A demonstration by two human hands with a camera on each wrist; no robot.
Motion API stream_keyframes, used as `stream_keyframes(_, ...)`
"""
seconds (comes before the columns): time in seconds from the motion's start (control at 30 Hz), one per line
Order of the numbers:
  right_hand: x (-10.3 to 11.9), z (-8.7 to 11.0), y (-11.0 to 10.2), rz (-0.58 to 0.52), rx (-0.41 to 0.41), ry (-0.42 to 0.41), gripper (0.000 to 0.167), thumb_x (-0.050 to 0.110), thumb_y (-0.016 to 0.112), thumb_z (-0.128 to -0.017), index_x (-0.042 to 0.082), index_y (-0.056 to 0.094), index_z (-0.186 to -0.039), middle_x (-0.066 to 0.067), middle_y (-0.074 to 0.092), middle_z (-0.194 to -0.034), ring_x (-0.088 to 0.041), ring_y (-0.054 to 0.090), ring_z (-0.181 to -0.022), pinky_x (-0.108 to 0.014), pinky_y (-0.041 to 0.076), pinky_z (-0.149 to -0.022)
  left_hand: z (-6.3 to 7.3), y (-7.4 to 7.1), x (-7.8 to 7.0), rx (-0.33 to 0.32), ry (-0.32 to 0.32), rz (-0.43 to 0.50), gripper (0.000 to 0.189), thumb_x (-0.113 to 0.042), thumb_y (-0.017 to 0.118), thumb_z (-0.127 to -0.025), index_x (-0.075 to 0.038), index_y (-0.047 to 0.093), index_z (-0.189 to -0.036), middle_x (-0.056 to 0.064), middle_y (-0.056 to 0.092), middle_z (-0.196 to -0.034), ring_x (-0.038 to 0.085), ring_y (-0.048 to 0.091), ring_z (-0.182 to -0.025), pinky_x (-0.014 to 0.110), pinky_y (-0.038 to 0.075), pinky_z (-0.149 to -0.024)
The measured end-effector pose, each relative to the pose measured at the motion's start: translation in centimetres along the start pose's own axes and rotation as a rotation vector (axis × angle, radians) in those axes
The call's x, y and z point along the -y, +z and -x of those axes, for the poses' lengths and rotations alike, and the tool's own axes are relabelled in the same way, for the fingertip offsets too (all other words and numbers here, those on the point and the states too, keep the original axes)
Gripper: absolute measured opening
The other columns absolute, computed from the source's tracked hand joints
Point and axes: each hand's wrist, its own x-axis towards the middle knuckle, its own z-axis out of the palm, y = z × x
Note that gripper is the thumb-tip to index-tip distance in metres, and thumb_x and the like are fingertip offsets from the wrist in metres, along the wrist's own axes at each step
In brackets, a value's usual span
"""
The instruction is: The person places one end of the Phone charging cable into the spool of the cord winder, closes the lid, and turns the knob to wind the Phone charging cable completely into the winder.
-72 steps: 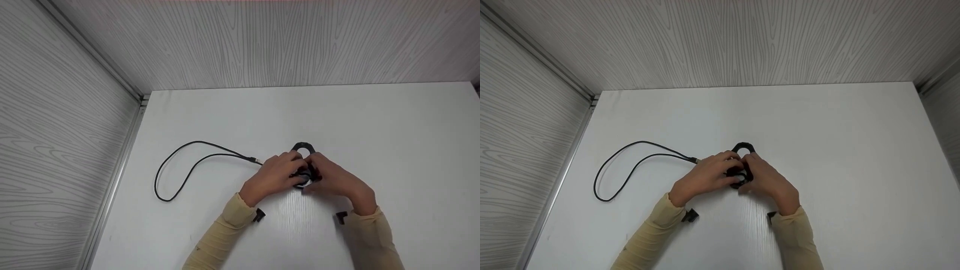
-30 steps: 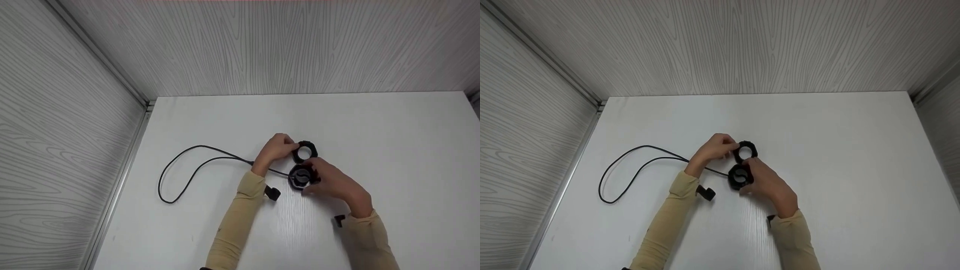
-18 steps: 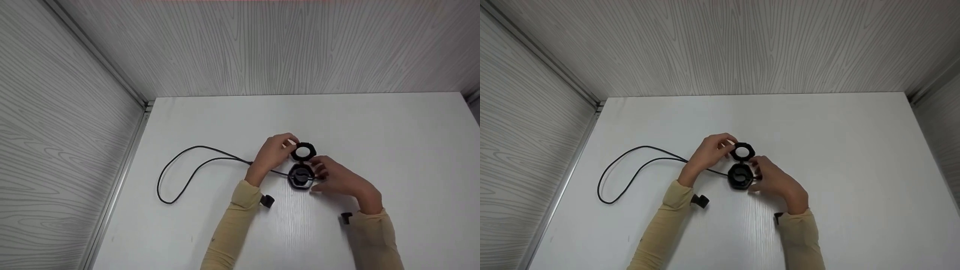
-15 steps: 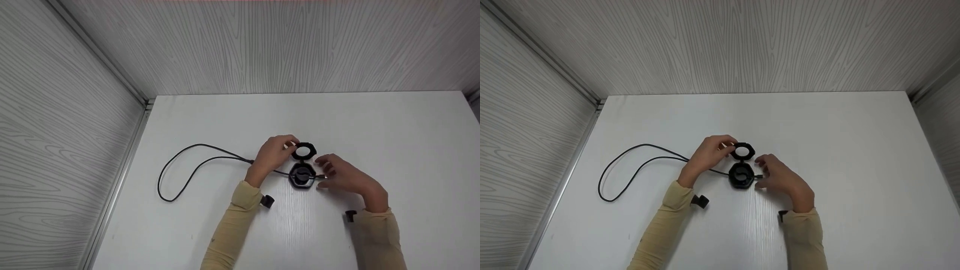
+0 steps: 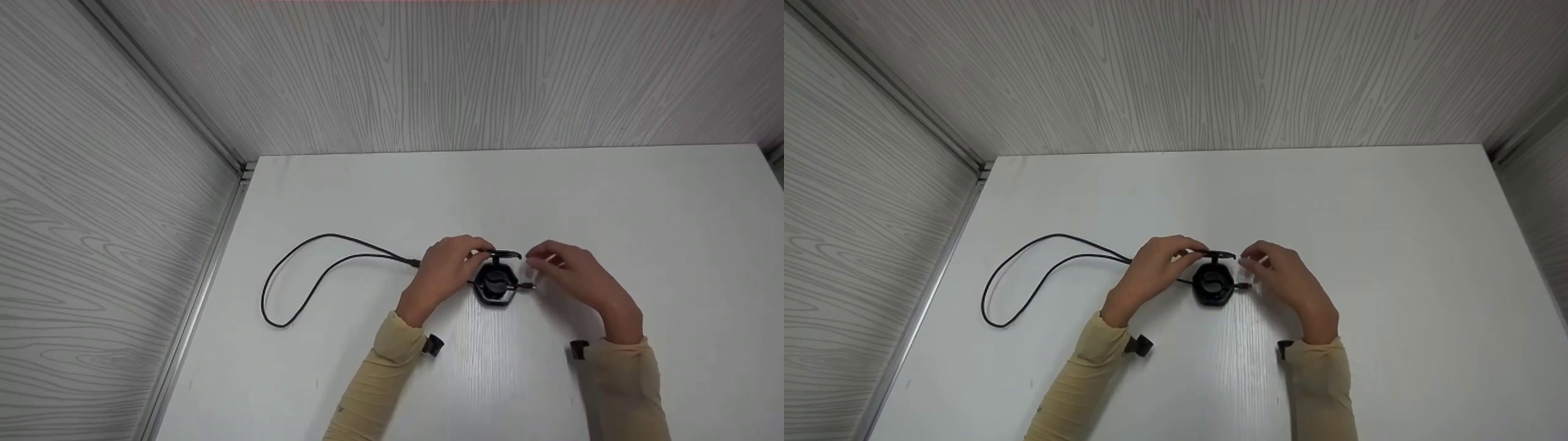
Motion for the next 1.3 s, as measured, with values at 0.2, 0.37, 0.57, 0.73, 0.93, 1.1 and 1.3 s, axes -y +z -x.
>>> stream_keyframes(0.2,1.0,-0.5,1.2,-0.068,-0.024,-0.037,0.055,0.048,0.061,-0.106,0.01,0.061,-0.146,-0.01,0.068,-0.141,-0.032,0.065,-0.126,-0.052,0.051,-0.104,1.2,0.3,-0.1,-0.018,0.078,-0.042,0.022,-0.028,0.066,-0.105,-0.022,0.079,-0.122,-0.006,0.08,-0.12,0.01,0.074,-0.114,0.03,0.059,-0.094)
stream_keyframes(0.37,1.2,-1.0,2.4,-0.098,0.034,-0.07,0.061,0.048,0.064,-0.104,0.009,0.057,-0.15,-0.011,0.063,-0.15,-0.033,0.062,-0.135,-0.056,0.051,-0.109,1.8,0.6,0.1,-0.04,0.124,-0.08,0.023,-0.027,0.067,-0.104,-0.022,0.079,-0.123,-0.007,0.079,-0.12,0.008,0.074,-0.114,0.026,0.058,-0.095)
stream_keyframes(0.57,0.8,-1.0,2.8,-0.115,0.052,-0.061,0.067,0.047,0.067,-0.103,0.01,0.051,-0.156,-0.011,0.063,-0.15,-0.033,0.062,-0.136,-0.057,0.05,-0.112,2.0,0.8,0.2,-0.019,0.13,-0.064,0.023,-0.026,0.068,-0.104,-0.021,0.079,-0.122,-0.006,0.08,-0.12,0.009,0.074,-0.114,0.027,0.058,-0.096)
stream_keyframes(0.73,0.8,-1.1,2.6,-0.134,0.07,-0.07,0.068,0.047,0.065,-0.104,0.011,0.047,-0.158,-0.012,0.061,-0.152,-0.035,0.06,-0.137,-0.058,0.048,-0.114,1.9,0.5,0.4,0.004,0.141,-0.063,0.022,-0.024,0.069,-0.103,-0.019,0.079,-0.122,-0.005,0.08,-0.121,0.011,0.074,-0.115,0.028,0.058,-0.097)
stream_keyframes(0.93,0.8,-1.0,2.4,-0.163,0.087,-0.06,0.072,0.049,0.072,-0.099,0.013,0.05,-0.156,-0.01,0.06,-0.152,-0.034,0.058,-0.138,-0.056,0.049,-0.114,1.8,0.1,0.5,0.105,0.121,0.038,0.023,-0.02,0.069,-0.103,-0.017,0.078,-0.124,-0.003,0.077,-0.128,0.011,0.071,-0.122,0.028,0.055,-0.103)
stream_keyframes(1.1,0.8,-0.9,2.2,-0.158,0.085,-0.066,0.073,0.049,0.078,-0.094,0.015,0.053,-0.154,-0.006,0.061,-0.15,-0.031,0.058,-0.137,-0.054,0.051,-0.111,1.7,0.0,0.9,0.182,0.131,0.126,0.024,-0.021,0.071,-0.102,-0.015,0.076,-0.125,-0.001,0.074,-0.134,0.011,0.067,-0.126,0.027,0.053,-0.107)
stream_keyframes(1.3,0.8,-1.0,2.4,-0.149,0.089,-0.087,0.074,0.045,0.082,-0.092,0.013,0.054,-0.152,-0.009,0.061,-0.15,-0.034,0.059,-0.135,-0.055,0.051,-0.11,1.7,0.2,1.5,0.214,0.154,0.185,0.024,-0.026,0.072,-0.102,-0.014,0.076,-0.122,0.004,0.071,-0.14,0.016,0.061,-0.139,0.028,0.047,-0.117)
